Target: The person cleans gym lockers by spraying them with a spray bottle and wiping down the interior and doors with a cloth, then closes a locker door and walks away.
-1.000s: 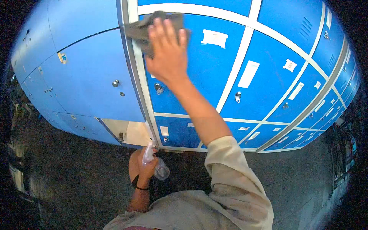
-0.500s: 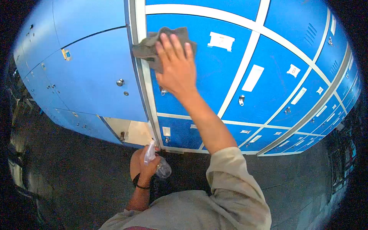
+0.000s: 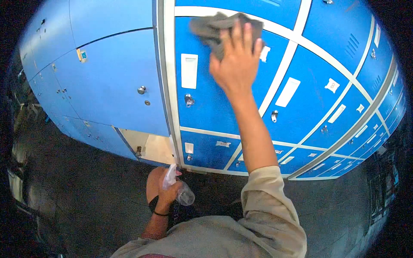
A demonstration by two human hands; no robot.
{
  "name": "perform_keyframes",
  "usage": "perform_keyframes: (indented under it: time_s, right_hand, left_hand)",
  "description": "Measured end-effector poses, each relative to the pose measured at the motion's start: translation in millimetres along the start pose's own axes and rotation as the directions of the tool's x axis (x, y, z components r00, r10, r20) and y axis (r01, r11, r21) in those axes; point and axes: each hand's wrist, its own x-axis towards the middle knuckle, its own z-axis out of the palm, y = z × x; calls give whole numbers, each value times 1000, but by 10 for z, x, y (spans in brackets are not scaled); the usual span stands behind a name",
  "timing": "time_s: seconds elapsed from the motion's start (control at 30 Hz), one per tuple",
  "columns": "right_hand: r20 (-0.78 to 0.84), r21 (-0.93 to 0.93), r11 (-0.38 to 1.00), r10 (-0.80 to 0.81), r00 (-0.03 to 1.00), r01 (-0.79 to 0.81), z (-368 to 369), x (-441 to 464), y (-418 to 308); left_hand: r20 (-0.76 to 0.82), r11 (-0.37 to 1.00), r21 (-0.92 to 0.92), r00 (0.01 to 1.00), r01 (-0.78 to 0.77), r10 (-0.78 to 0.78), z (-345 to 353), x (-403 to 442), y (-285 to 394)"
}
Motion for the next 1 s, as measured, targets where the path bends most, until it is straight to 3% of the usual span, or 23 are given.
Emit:
perform_keyframes:
  time_s: [0.07, 0.13, 0.27, 0.33, 0.47, 0.53, 0.63, 0.77, 0.83, 0.93, 1.0]
  right_hand:
    - [-60, 89, 995, 61, 996, -56, 71, 96, -55]
    - [84, 167, 985, -55, 995, 40, 135, -53, -391]
    - [254, 354, 933, -166, 953, 68, 43, -359, -457]
    - [173, 241, 970, -81, 982, 38, 51, -505, -169]
    - [173, 189, 978, 52, 984, -84, 4, -878, -128]
    - [187, 194, 976, 64, 980, -101, 52, -877, -224]
    - [217, 234, 966, 62, 974, -113, 101, -621, -512]
    - [277, 302, 952, -28, 961, -59, -8, -779, -418]
    - [262, 205, 976, 16, 965, -72, -31, -1137, -53]
    - [191, 129, 982, 110, 975, -136, -55, -1054, 65]
    - [181, 128, 978, 140, 974, -164, -66, -926, -9]
  left_hand:
    - [-7, 999, -4, 999, 48, -48, -8, -10, -40]
    - [-5, 993, 14, 993, 118, -118, 4, -17, 6]
    - [20, 998, 69, 1000, 9, -10, -11, -36, 28]
    - [33, 994, 106, 999, -39, 36, -64, -75, 95]
    - [-22, 999, 19, 999, 49, -48, -143, -114, -18]
    - [-18, 998, -2, 997, 70, -70, -128, -103, -13]
    - [19, 991, 117, 998, -66, 64, -99, -60, -105]
    - [25, 998, 7, 997, 68, -68, -4, -112, 88]
    - [24, 996, 12, 996, 87, -87, -3, -188, 153]
    - [47, 982, 182, 998, 40, -49, -62, -182, 13]
    - [52, 991, 102, 995, 84, -89, -29, -179, -16]
